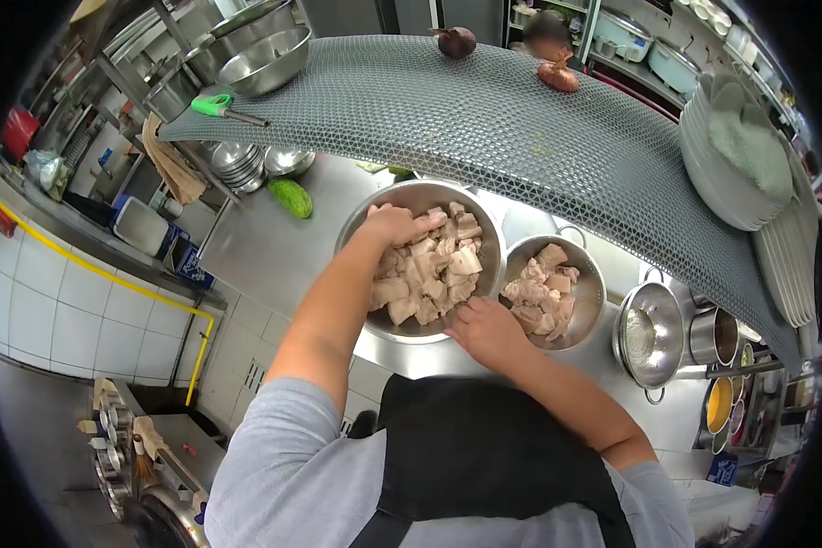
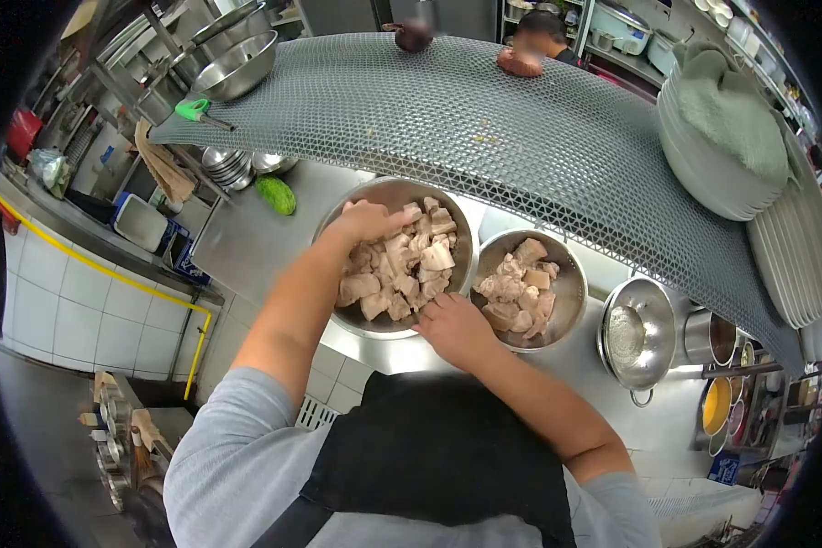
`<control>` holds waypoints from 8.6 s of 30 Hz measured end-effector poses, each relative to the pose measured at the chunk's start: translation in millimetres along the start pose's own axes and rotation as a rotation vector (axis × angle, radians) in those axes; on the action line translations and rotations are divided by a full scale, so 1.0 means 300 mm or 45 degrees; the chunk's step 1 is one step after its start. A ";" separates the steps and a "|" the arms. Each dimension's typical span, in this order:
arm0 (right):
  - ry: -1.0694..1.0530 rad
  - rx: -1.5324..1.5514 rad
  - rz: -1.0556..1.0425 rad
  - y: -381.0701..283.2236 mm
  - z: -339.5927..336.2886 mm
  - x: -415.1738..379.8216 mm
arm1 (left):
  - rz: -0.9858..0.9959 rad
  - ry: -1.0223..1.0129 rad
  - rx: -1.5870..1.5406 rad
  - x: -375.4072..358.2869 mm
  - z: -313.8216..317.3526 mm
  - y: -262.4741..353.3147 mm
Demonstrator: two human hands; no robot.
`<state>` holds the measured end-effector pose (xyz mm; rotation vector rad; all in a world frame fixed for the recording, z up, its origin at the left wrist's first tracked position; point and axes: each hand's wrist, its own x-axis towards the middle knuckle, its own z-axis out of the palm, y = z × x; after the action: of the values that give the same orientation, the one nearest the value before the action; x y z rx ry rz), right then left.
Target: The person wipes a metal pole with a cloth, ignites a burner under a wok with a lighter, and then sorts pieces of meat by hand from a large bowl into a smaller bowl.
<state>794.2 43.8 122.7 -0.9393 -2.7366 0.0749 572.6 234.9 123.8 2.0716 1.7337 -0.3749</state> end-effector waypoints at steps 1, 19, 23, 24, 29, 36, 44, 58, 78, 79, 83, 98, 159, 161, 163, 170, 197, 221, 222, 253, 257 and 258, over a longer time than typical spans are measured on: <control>0.012 0.000 0.036 0.007 0.010 -0.002 | 0.033 -0.064 0.022 -0.009 -0.010 -0.003; 0.042 0.481 0.921 -0.154 -0.107 -0.098 | -0.067 0.596 -0.437 -0.188 -0.041 -0.360; -0.020 0.522 1.346 -0.229 -0.024 -0.097 | 0.090 0.530 -0.295 -0.155 0.037 -0.382; -0.019 0.518 1.381 -0.246 0.001 -0.074 | 0.119 0.512 -0.294 -0.146 0.044 -0.396; 0.652 1.463 2.001 -0.290 0.104 0.057 | 0.225 0.438 -0.481 -0.106 0.036 -0.431; 1.221 1.452 2.004 -0.321 0.126 0.116 | 0.330 0.422 -0.920 -0.059 0.044 -0.458; 1.506 1.217 1.882 -0.379 0.037 0.186 | 0.384 0.329 -1.377 -0.116 -0.007 -0.437; 1.414 1.150 1.888 -0.297 0.081 0.153 | 0.455 0.354 -1.534 -0.078 0.034 -0.444; 1.380 1.232 1.944 -0.289 0.146 0.175 | 0.341 0.343 -1.259 -0.082 0.081 -0.493; 1.391 1.225 1.947 -0.279 0.174 0.169 | 0.304 0.272 -1.309 -0.076 0.066 -0.480; 0.800 0.663 2.277 -0.291 0.225 0.124 | 0.297 0.294 -1.251 -0.033 0.134 -0.511; 0.824 1.002 2.229 -0.421 0.148 0.036 | 0.468 0.536 -0.984 -0.017 0.027 -0.643; 0.932 0.667 2.071 -0.472 0.319 0.172 | 0.527 -0.909 -1.894 0.006 -0.052 -0.152; 0.944 0.672 2.073 -0.472 0.320 0.173 | 0.564 -1.136 -1.887 0.005 -0.065 -0.173; 0.934 0.671 2.077 -0.474 0.310 0.174 | 0.514 -0.995 -1.819 -0.032 -0.056 -0.157; 0.863 0.633 2.085 -0.490 0.293 0.180 | 0.660 -0.681 -1.527 -0.055 -0.054 -0.183; -0.282 -0.129 1.211 -0.019 0.148 0.352 | 0.619 0.165 -1.025 -0.249 -0.035 -0.455; 1.242 2.137 1.178 -0.241 0.087 0.239 | 0.657 -0.638 -1.776 -0.303 0.029 -0.193; 1.259 2.131 1.180 -0.243 0.093 0.241 | 0.665 -0.647 -1.766 -0.302 0.030 -0.181; 1.326 0.635 1.976 -0.030 0.173 -0.398 | 1.256 0.217 -0.069 -0.131 0.182 0.549; 1.386 0.551 1.965 -0.089 0.211 -0.400 | 1.399 0.278 -0.002 -0.150 0.143 0.464; 1.380 0.564 1.965 -0.101 0.219 -0.404 | 1.513 0.388 0.046 -0.160 0.130 0.454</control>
<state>852.1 -52.1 36.8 -1.8662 -0.6123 0.2942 699.1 155.5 130.4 2.8211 0.3501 0.2904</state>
